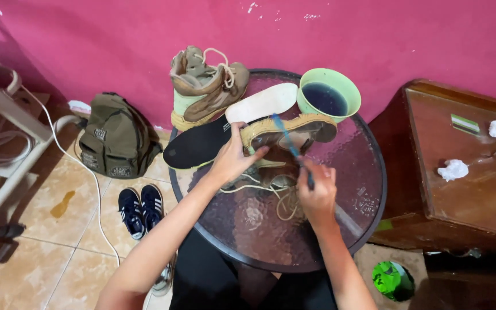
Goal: The person scrubs a brown hiking boot with a toothbrush dipped in dark liquid from a green bowl. They repeatedly dip the brush and scrub the sole and upper parts of the boot on a glass table.
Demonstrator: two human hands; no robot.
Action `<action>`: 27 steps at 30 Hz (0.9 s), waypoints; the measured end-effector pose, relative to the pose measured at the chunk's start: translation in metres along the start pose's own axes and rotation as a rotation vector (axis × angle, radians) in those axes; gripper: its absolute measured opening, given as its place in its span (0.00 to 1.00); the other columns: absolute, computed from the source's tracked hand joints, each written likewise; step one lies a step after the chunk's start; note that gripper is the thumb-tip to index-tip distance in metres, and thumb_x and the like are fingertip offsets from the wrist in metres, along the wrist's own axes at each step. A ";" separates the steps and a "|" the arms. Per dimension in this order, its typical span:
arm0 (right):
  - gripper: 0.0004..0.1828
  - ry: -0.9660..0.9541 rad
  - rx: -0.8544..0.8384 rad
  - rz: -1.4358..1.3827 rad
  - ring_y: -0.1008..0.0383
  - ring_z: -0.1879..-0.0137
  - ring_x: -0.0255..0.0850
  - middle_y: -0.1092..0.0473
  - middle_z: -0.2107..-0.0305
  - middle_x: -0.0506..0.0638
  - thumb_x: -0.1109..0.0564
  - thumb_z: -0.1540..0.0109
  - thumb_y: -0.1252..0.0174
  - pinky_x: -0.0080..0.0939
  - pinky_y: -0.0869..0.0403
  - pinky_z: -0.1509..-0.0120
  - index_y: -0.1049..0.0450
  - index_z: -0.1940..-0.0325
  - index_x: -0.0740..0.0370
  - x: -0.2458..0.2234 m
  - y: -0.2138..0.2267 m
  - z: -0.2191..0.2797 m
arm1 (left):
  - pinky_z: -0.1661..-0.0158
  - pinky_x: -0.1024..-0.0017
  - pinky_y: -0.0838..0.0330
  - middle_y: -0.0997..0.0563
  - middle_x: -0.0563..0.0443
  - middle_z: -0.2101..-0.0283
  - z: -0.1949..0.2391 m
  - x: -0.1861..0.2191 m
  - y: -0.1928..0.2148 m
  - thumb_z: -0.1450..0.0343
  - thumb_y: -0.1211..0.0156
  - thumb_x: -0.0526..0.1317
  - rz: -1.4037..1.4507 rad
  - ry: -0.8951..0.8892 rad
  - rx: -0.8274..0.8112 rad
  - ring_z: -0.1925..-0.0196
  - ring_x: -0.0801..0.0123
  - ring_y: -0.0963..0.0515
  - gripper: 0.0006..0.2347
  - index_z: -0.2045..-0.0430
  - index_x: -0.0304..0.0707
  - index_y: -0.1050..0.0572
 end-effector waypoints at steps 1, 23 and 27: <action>0.11 -0.001 -0.008 -0.003 0.27 0.66 0.52 0.26 0.70 0.54 0.68 0.40 0.39 0.48 0.28 0.51 0.20 0.54 0.62 -0.004 -0.001 0.006 | 0.45 0.37 0.31 0.25 0.27 0.44 0.003 -0.002 0.000 0.32 0.42 0.63 0.004 0.007 0.001 0.42 0.28 0.25 0.30 0.45 0.53 0.47; 0.09 -0.424 -0.004 0.142 0.23 0.59 0.53 0.21 0.63 0.53 0.59 0.36 0.41 0.53 0.27 0.47 0.23 0.51 0.54 0.061 0.016 0.026 | 0.39 0.36 0.35 0.30 0.23 0.39 -0.008 -0.009 -0.002 0.31 0.40 0.54 0.040 -0.019 0.033 0.37 0.24 0.30 0.28 0.41 0.49 0.47; 0.12 -0.495 -0.030 0.232 0.23 0.56 0.54 0.22 0.60 0.53 0.59 0.32 0.44 0.53 0.25 0.47 0.24 0.45 0.51 0.084 0.013 0.044 | 0.40 0.39 0.34 0.27 0.25 0.42 -0.005 -0.006 0.002 0.32 0.39 0.57 0.029 0.000 0.071 0.38 0.28 0.28 0.29 0.43 0.48 0.45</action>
Point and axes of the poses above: each hand's wrist, its own z-axis away from the middle knuckle, its own y-axis out of the back of the hand, x = y × z, the point moved 8 cm from there along -z, towards the middle knuckle
